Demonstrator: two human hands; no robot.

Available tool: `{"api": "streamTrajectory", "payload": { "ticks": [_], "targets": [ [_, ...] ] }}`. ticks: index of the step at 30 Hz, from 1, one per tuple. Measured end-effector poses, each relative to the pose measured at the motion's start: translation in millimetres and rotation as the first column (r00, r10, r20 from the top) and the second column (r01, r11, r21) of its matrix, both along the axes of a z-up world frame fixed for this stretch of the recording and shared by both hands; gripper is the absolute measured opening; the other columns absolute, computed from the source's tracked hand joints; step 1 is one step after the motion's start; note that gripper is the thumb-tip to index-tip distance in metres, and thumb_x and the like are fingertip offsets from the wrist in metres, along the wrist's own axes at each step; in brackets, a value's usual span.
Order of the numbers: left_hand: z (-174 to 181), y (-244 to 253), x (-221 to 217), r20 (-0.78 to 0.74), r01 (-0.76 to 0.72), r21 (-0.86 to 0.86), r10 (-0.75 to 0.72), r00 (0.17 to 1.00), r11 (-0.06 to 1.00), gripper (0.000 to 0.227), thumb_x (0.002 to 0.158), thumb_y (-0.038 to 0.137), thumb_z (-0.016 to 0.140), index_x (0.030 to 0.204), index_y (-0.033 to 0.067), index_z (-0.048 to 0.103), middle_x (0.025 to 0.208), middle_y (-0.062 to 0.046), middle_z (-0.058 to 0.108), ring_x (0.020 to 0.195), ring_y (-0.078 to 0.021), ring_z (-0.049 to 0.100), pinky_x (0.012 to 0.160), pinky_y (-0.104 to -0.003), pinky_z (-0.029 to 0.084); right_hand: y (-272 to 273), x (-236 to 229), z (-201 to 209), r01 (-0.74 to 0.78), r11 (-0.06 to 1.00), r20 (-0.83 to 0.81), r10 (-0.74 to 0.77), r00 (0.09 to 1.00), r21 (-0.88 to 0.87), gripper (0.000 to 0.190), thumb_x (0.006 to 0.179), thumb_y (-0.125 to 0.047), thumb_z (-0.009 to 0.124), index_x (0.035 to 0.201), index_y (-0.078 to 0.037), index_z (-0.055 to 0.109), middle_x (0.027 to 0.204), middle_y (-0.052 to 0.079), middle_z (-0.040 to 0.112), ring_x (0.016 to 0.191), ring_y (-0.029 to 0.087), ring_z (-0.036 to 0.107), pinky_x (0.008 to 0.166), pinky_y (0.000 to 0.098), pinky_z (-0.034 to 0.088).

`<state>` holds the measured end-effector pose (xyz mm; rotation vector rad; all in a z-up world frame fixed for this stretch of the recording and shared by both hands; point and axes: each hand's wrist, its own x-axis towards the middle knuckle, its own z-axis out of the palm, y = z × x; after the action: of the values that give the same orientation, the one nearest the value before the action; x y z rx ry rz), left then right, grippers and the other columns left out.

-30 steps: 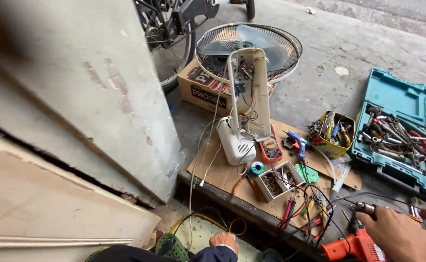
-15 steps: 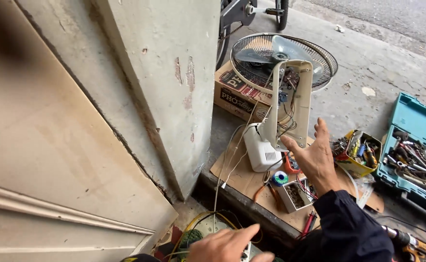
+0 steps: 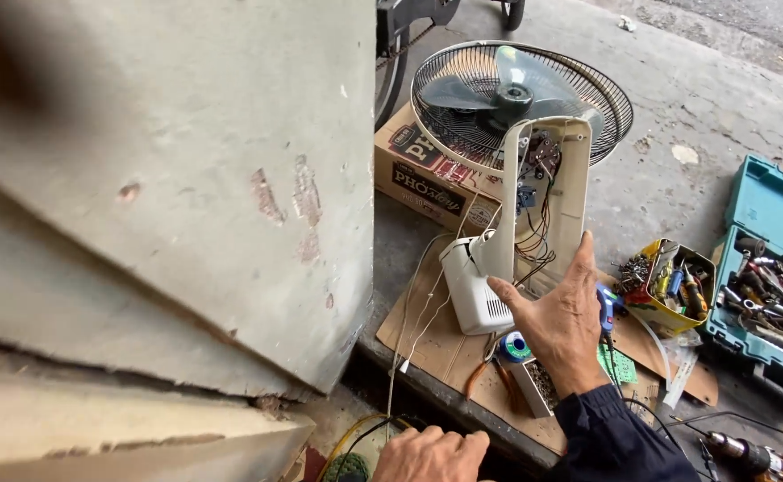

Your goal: Repairing an electric fan by soldering internal wiring and testing components with a multimeter.

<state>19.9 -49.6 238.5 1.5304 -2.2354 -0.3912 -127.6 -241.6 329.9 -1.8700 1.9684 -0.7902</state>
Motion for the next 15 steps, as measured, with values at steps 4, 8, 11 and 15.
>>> {"api": "streamTrajectory", "payload": {
  "ticks": [4, 8, 11, 15],
  "targets": [
    [0.1, -26.8, 4.6, 0.025, 0.052, 0.334, -0.064, 0.998, 0.941, 0.063, 0.117, 0.075, 0.044, 0.106, 0.0145, 0.057, 0.078, -0.009, 0.064, 0.076, -0.0345, 0.062, 0.062, -0.055, 0.048, -8.9, -2.0, -12.9, 0.034, 0.999, 0.011, -0.034, 0.999, -0.025, 0.142, 0.079, -0.063, 0.087, 0.176, -0.013, -0.004, 0.182, 0.029, 0.02, 0.163, 0.048, 0.032, 0.124, 0.0683, 0.034],
    [4.5, -47.0, 7.5, 0.045, 0.098, 0.537, -0.145, 0.988, 0.838, 0.062, 0.116, 0.074, 0.046, 0.112, 0.013, 0.055, 0.091, -0.012, 0.067, 0.088, -0.0355, 0.062, 0.074, -0.055, 0.049, -13.9, -8.3, -18.2, 0.018, 0.996, 0.045, -0.015, 0.999, -0.083, 0.139, 0.081, -0.057, 0.087, 0.176, -0.007, 0.0, 0.18, 0.028, 0.026, 0.163, 0.046, 0.033, 0.123, 0.0683, 0.037],
    [13.5, -47.3, 5.6, 0.076, 0.105, 0.612, -0.19, 0.979, 0.784, 0.064, 0.115, 0.076, 0.047, 0.127, 0.0142, 0.055, 0.1, -0.012, 0.069, 0.098, -0.0349, 0.064, 0.083, -0.054, 0.051, -15.4, -14.5, -16.3, -0.024, 0.996, 0.047, 0.028, 0.998, -0.083, 0.138, 0.081, -0.056, 0.085, 0.177, -0.006, 0.0, 0.174, 0.031, 0.035, 0.157, 0.046, 0.04, 0.12, 0.0678, 0.04],
    [22.8, -41.4, 8.5, 0.06, 0.09, 0.551, -0.147, 0.987, 0.83, 0.045, 0.115, 0.057, 0.049, 0.116, 0.013, 0.055, 0.097, -0.012, 0.068, 0.094, -0.0351, 0.062, 0.08, -0.054, 0.048, -23.4, -31.0, -20.6, -0.08, 0.989, 0.12, 0.096, 0.988, -0.125, 0.138, 0.077, -0.041, 0.089, 0.177, -0.004, 0.002, 0.166, 0.032, 0.04, 0.149, 0.048, 0.048, 0.117, 0.0694, 0.045]
  ]
}}
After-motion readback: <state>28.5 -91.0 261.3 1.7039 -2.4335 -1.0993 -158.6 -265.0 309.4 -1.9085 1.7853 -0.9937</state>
